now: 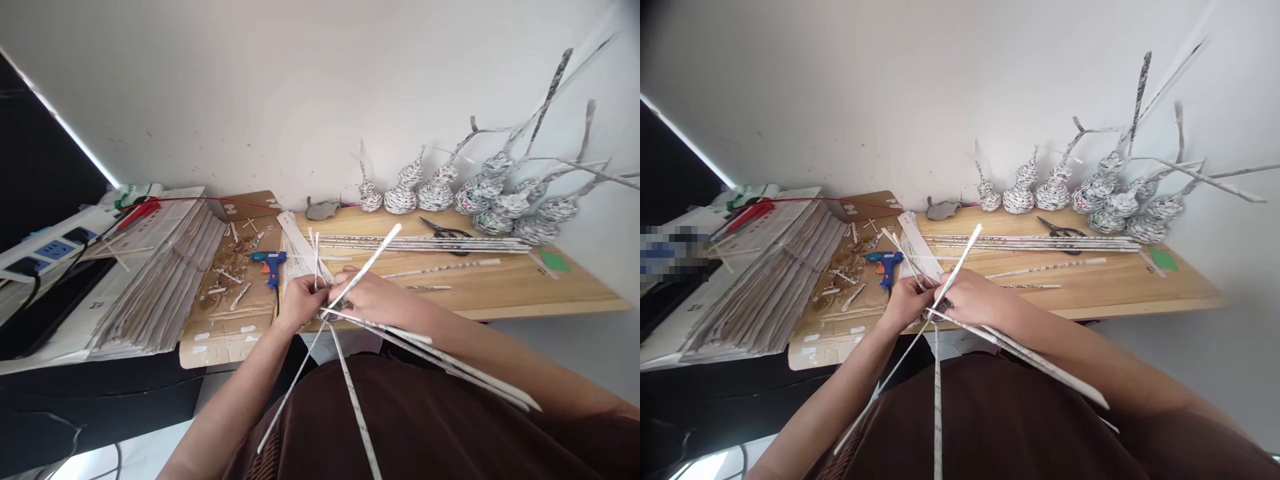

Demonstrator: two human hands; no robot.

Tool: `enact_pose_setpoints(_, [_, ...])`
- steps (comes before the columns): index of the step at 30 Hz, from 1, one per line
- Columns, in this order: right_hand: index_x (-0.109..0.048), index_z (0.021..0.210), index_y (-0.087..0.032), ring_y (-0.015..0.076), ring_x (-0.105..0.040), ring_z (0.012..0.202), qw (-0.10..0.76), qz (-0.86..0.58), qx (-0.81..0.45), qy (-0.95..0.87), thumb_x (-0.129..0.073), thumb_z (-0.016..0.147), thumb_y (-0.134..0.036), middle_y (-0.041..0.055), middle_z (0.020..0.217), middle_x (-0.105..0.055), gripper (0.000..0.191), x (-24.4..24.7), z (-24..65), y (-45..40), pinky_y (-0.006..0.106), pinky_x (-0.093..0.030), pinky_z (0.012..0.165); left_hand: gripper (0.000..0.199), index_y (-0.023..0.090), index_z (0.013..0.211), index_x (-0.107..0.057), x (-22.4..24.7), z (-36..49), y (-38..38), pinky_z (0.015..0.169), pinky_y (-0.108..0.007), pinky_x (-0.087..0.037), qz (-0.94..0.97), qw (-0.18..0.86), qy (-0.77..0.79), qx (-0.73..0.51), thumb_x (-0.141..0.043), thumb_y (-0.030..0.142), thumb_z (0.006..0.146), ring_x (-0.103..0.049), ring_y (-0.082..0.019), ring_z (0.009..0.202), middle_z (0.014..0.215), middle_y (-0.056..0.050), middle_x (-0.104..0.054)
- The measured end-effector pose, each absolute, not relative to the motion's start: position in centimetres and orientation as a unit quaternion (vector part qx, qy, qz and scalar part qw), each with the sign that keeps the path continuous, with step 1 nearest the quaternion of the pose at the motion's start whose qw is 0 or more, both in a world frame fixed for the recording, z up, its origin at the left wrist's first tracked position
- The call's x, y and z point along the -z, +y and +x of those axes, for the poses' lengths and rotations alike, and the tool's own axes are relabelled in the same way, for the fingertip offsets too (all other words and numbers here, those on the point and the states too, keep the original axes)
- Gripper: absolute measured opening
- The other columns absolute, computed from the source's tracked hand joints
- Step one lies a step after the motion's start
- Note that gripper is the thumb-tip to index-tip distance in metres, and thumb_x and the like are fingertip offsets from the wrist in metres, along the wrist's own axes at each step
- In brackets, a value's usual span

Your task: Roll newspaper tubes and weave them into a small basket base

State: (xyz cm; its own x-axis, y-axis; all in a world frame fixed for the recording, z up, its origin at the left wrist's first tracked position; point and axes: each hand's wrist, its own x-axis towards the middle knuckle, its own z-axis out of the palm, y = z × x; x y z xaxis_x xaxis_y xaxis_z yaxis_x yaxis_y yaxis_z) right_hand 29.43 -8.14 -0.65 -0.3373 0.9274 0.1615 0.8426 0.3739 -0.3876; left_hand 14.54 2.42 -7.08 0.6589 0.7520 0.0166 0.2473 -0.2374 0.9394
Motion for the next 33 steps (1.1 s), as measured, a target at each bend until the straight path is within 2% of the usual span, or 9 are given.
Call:
enact_pose_setpoints(4, [-0.063,0.071,-0.017,0.0182,-0.056,0.080,0.200,-0.509,-0.057,-0.835,-0.058,0.083,-0.019,0.0058,0.078,-0.061,0.013,1.3,28.2,-8.1,0.030,-0.045,0.075,0.003,0.015,0.062,-0.063,6.6,14.4,2.6,0.048,-0.020,-0.037,0.756,0.516,0.330,-0.230,-0.062,0.016,0.064,-0.053,-0.011,0.052,0.057,0.001,-0.062])
enact_pose_setpoints(8, [-0.063,0.078,-0.018,0.0176,-0.058,0.083,0.324,-0.491,-0.087,-0.804,-0.059,0.080,-0.016,0.0050,0.081,-0.065,0.005,0.3,27.6,-8.5,0.031,-0.045,0.080,0.010,0.014,0.056,-0.060,6.0,14.0,2.8,0.050,-0.020,-0.038,0.748,0.533,0.319,-0.235,-0.069,0.018,0.060,-0.049,-0.010,0.052,0.054,0.002,-0.059])
enact_pose_setpoints(13, [-0.060,0.086,-0.018,0.0133,-0.059,0.070,0.514,-0.552,-0.153,-0.638,-0.058,0.086,-0.025,0.0031,0.083,-0.066,0.007,-1.2,28.1,-9.0,0.025,-0.046,0.064,0.018,0.014,0.066,-0.065,6.2,13.8,2.4,0.053,-0.023,-0.043,0.711,0.584,0.307,-0.242,-0.075,0.028,0.063,-0.053,-0.012,0.052,0.056,0.000,-0.061])
enact_pose_setpoints(16, [-0.059,0.087,-0.018,0.0131,-0.060,0.067,0.579,-0.593,-0.161,-0.536,-0.058,0.087,-0.032,0.0035,0.084,-0.066,0.013,-0.8,28.6,-9.1,0.024,-0.046,0.057,0.019,0.014,0.076,-0.069,6.2,13.8,2.0,0.052,-0.023,-0.044,0.690,0.606,0.299,-0.260,-0.074,0.031,0.068,-0.057,-0.013,0.054,0.062,-0.001,-0.065])
enact_pose_setpoints(18, [-0.061,0.086,-0.019,0.0123,-0.058,0.061,0.570,-0.615,-0.162,-0.520,-0.058,0.086,-0.034,0.0027,0.080,-0.066,0.016,-0.2,28.8,-9.2,0.023,-0.043,0.053,0.020,0.014,0.079,-0.069,6.2,13.8,1.8,0.052,-0.023,-0.045,0.683,0.609,0.294,-0.277,-0.073,0.032,0.070,-0.058,-0.013,0.054,0.064,-0.002,-0.066])
enact_pose_setpoints(21, [-0.066,0.083,-0.019,0.0114,-0.057,0.053,0.485,-0.658,-0.142,-0.558,-0.058,0.087,-0.035,0.0011,0.071,-0.067,0.018,0.7,28.9,-9.6,0.023,-0.041,0.051,0.021,0.014,0.079,-0.070,6.1,13.8,1.7,0.054,-0.023,-0.046,0.679,0.603,0.290,-0.302,-0.074,0.033,0.071,-0.059,-0.013,0.056,0.067,-0.003,-0.068])
enact_pose_setpoints(26, [-0.069,0.079,-0.019,0.0190,-0.063,0.076,0.331,-0.699,-0.048,-0.633,-0.053,0.089,-0.032,0.0051,0.078,-0.071,0.023,1.3,28.9,-10.0,0.029,-0.044,0.071,0.020,0.015,0.079,-0.070,6.7,13.9,1.5,0.059,-0.024,-0.049,0.666,0.603,0.297,-0.326,-0.075,0.032,0.070,-0.062,-0.014,0.061,0.071,-0.004,-0.070])
enact_pose_setpoints(30, [-0.065,0.086,-0.019,0.0213,-0.063,0.092,0.382,-0.661,-0.020,-0.645,-0.060,0.083,-0.023,0.0065,0.095,-0.071,0.007,1.9,29.1,-9.5,0.033,-0.044,0.085,0.018,0.015,0.078,-0.068,7.1,14.1,1.3,0.059,-0.024,-0.048,0.637,0.628,0.291,-0.339,-0.074,0.031,0.071,-0.060,-0.012,0.060,0.070,-0.002,-0.069])
enact_pose_setpoints(33, [-0.060,0.089,-0.020,0.0213,-0.062,0.095,0.443,-0.625,-0.037,-0.642,-0.063,0.078,-0.017,0.0056,0.097,-0.070,0.012,2.8,29.1,-9.0,0.034,-0.045,0.088,0.018,0.015,0.077,-0.066,7.1,14.2,1.2,0.057,-0.023,-0.047,0.623,0.643,0.282,-0.344,-0.074,0.031,0.071,-0.058,-0.011,0.057,0.067,-0.001,-0.067])
